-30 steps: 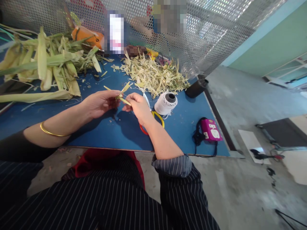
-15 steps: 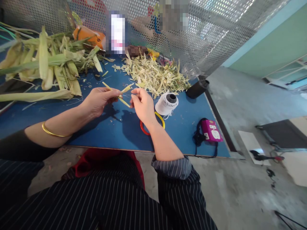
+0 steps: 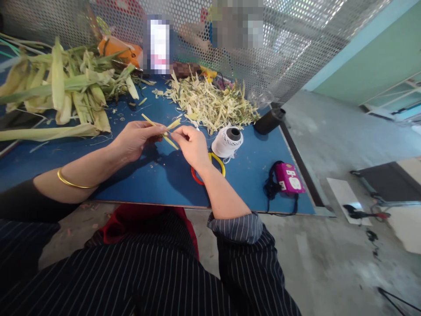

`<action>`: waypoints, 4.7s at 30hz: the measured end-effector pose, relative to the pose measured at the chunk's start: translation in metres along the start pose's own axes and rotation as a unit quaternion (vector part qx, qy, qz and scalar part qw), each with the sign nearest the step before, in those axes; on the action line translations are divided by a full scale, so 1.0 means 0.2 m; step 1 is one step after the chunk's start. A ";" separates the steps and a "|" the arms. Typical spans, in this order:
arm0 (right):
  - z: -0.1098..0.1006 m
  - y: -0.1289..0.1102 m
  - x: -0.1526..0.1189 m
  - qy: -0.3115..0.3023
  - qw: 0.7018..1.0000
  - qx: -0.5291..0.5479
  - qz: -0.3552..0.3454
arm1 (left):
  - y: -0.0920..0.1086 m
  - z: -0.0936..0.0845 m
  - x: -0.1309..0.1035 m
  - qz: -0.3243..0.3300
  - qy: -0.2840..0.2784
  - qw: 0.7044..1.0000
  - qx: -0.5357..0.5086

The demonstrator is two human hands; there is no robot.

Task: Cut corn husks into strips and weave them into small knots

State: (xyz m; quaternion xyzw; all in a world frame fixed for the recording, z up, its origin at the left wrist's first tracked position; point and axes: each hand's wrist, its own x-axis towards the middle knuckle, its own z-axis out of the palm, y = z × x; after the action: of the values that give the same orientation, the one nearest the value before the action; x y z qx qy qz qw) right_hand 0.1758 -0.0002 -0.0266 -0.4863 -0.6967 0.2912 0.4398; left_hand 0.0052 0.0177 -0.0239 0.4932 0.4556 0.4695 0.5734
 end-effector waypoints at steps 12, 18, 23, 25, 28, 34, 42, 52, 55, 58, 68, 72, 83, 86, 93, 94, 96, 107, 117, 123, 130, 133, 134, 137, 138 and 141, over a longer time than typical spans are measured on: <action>-0.08 -0.05 0.00 -0.022 0.909 -0.328 -0.255 | 0.03 -0.02 -0.03 0.115 -0.066 0.967 0.218; -0.14 -0.03 0.05 -0.107 0.970 -0.165 -0.144 | 0.08 -0.02 -0.05 0.067 -0.201 0.967 0.145; -0.16 -0.02 0.04 -0.204 0.973 0.096 0.056 | 0.13 -0.01 -0.09 0.058 -0.206 0.972 0.100; -0.13 0.00 0.04 -0.190 0.966 0.156 0.080 | 0.13 0.00 -0.09 0.070 -0.175 0.977 0.095; -0.07 0.02 0.03 -0.145 0.972 0.173 0.072 | 0.11 0.00 -0.08 0.109 -0.090 0.985 0.095; 0.01 -0.03 0.00 -0.018 0.998 0.016 -0.049 | 0.07 -0.01 -0.03 0.158 0.011 0.984 0.077; -0.02 -0.08 -0.04 0.040 0.972 -0.156 -0.173 | 0.06 0.00 -0.03 0.144 0.033 0.983 0.111; -0.07 -0.05 0.00 -0.010 0.993 -0.092 -0.073 | 0.07 -0.02 -0.05 0.117 -0.142 0.961 0.208; -0.10 -0.01 0.02 -0.100 0.980 0.142 0.099 | 0.09 -0.02 -0.06 0.091 -0.169 0.971 0.142; -0.09 0.01 0.03 -0.146 0.929 0.277 0.194 | 0.10 -0.01 -0.07 0.083 -0.150 0.980 0.099; 0.01 -0.03 -0.02 0.012 0.997 0.080 0.019 | 0.03 -0.01 -0.02 0.176 0.007 0.973 0.152; 0.03 -0.05 -0.04 0.049 0.987 -0.102 -0.114 | 0.02 0.00 -0.04 0.218 0.041 0.936 0.273; -0.02 -0.05 -0.02 0.051 0.963 -0.234 -0.126 | 0.05 -0.03 -0.03 0.117 -0.084 0.952 0.272; -0.05 -0.02 0.00 0.026 0.982 -0.173 -0.070 | 0.07 -0.03 -0.03 0.055 -0.114 0.970 0.210; -0.09 0.01 0.03 -0.113 0.978 0.117 0.128 | 0.07 -0.03 -0.03 -0.013 -0.205 0.972 0.114; -0.10 0.01 0.03 -0.124 0.967 0.164 0.152 | 0.07 -0.03 -0.03 -0.019 -0.214 0.973 0.089; -0.10 0.01 0.04 -0.139 0.935 0.253 0.203 | 0.07 -0.03 -0.03 -0.031 -0.226 0.973 0.044; 0.02 0.02 0.01 -0.035 0.944 0.264 0.195 | 0.03 -0.02 -0.01 0.072 -0.060 0.995 0.021; -0.01 -0.07 -0.04 0.034 0.964 -0.213 -0.154 | 0.04 -0.02 -0.03 0.089 -0.043 0.980 0.174; -0.11 -0.07 0.00 -0.116 0.992 -0.041 -0.038 | 0.08 -0.05 -0.03 -0.009 -0.224 0.963 0.150; -0.11 0.00 0.02 -0.177 0.938 0.256 0.155 | 0.10 -0.04 -0.05 -0.023 -0.244 0.968 0.048; -0.08 0.02 0.02 -0.137 0.931 0.288 0.176 | 0.10 -0.04 -0.04 0.006 -0.197 0.979 0.043; -0.07 0.03 0.02 -0.114 0.935 0.288 0.176 | 0.09 -0.04 -0.04 0.016 -0.177 0.983 0.045; -0.03 0.03 0.02 -0.058 0.950 0.259 0.166 | 0.06 -0.04 -0.02 0.036 -0.125 0.990 0.055; -0.02 0.03 0.02 -0.046 0.956 0.245 0.158 | 0.05 -0.04 -0.02 0.040 -0.111 0.991 0.059; 0.01 0.02 0.00 -0.007 0.976 0.185 0.114 | 0.04 -0.03 -0.01 0.050 -0.074 0.994 0.060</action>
State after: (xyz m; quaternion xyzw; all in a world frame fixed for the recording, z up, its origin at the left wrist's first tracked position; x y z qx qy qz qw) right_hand 0.1755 0.0024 -0.0312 -0.4706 -0.5741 0.4665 0.4809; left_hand -0.0020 0.0163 -0.0166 0.5825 0.4142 0.4309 0.5508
